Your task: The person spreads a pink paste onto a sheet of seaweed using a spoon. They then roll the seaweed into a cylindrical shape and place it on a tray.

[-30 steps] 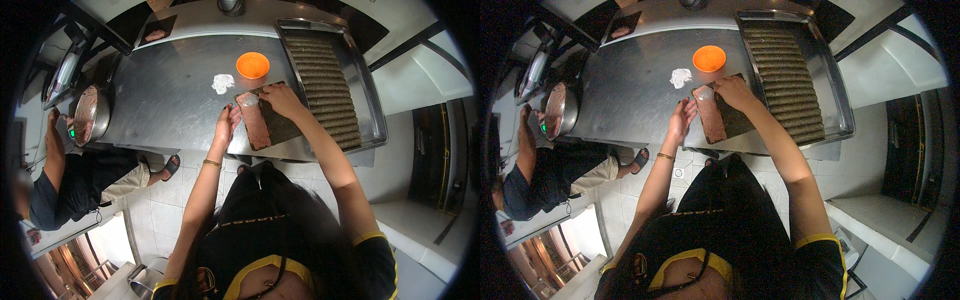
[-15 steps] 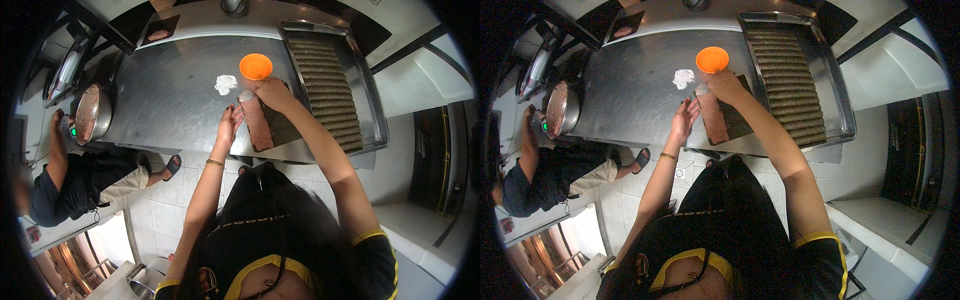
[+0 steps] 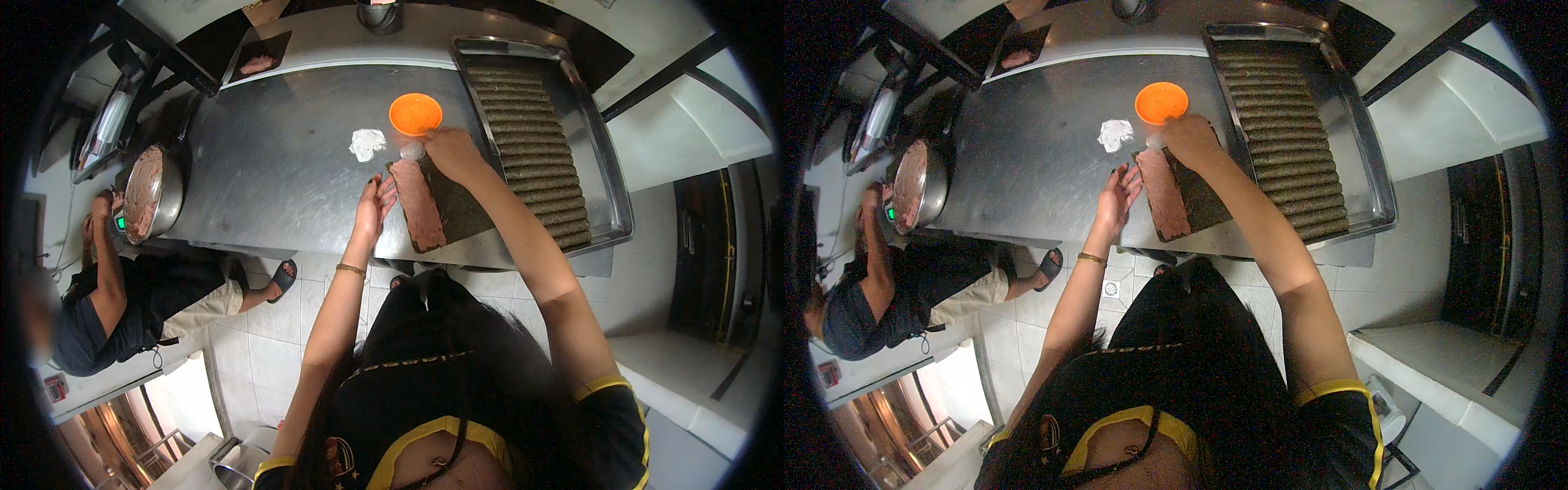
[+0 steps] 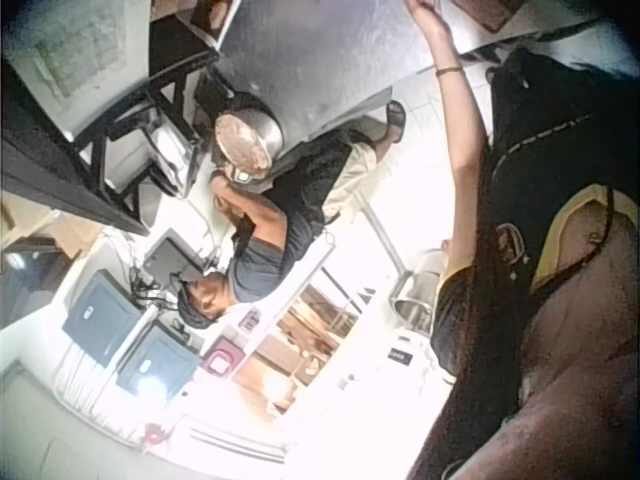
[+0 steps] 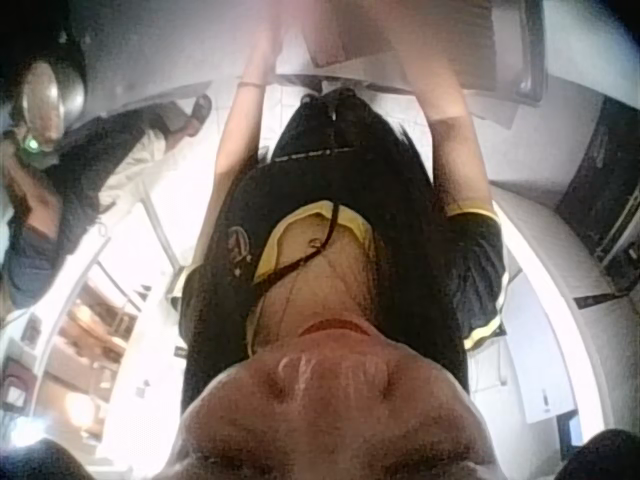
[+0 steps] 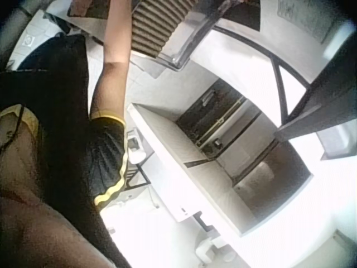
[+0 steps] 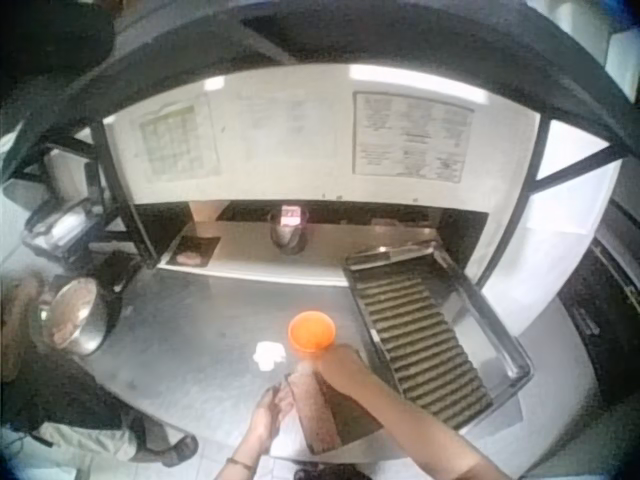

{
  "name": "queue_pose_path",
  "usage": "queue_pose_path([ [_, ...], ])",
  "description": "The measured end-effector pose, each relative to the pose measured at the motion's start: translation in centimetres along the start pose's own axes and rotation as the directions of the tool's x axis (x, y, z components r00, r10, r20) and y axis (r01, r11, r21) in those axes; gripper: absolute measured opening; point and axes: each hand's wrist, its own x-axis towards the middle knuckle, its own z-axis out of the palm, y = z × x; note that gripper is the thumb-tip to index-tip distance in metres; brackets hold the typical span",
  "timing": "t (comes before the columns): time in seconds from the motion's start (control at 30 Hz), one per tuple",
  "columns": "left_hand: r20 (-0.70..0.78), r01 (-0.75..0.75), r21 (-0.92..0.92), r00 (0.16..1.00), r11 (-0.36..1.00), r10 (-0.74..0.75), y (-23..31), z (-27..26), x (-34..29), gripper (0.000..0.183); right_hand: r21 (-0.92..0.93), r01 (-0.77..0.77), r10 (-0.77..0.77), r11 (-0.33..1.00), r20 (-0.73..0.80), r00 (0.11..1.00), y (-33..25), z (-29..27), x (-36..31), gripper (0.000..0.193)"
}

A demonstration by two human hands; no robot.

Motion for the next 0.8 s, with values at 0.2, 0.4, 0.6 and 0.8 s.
queue_pose_path([
  [0.2,-0.001,0.001,-0.003,1.000,1.000,-0.001,0.0,0.0,-0.1,0.047,0.053,0.153,-0.145,0.987,-0.120,0.982,0.7,0.3,-1.2,0.018],
  [0.4,0.012,0.017,-0.002,1.000,1.000,-0.017,0.3,0.1,0.1,0.047,-0.032,0.038,-0.042,0.999,-0.150,0.988,1.4,1.2,-0.4,0.018],
  [0.6,0.006,0.016,-0.017,1.000,1.000,-0.015,0.2,0.0,-0.1,0.047,-0.043,0.121,-0.127,0.992,-0.163,0.978,-0.2,-0.1,0.7,0.016],
  [0.8,-0.006,0.016,-0.021,1.000,1.000,-0.017,0.3,-0.2,-0.1,0.045,-0.235,0.166,-0.197,0.958,-0.118,0.973,0.7,-0.7,2.1,0.013],
])
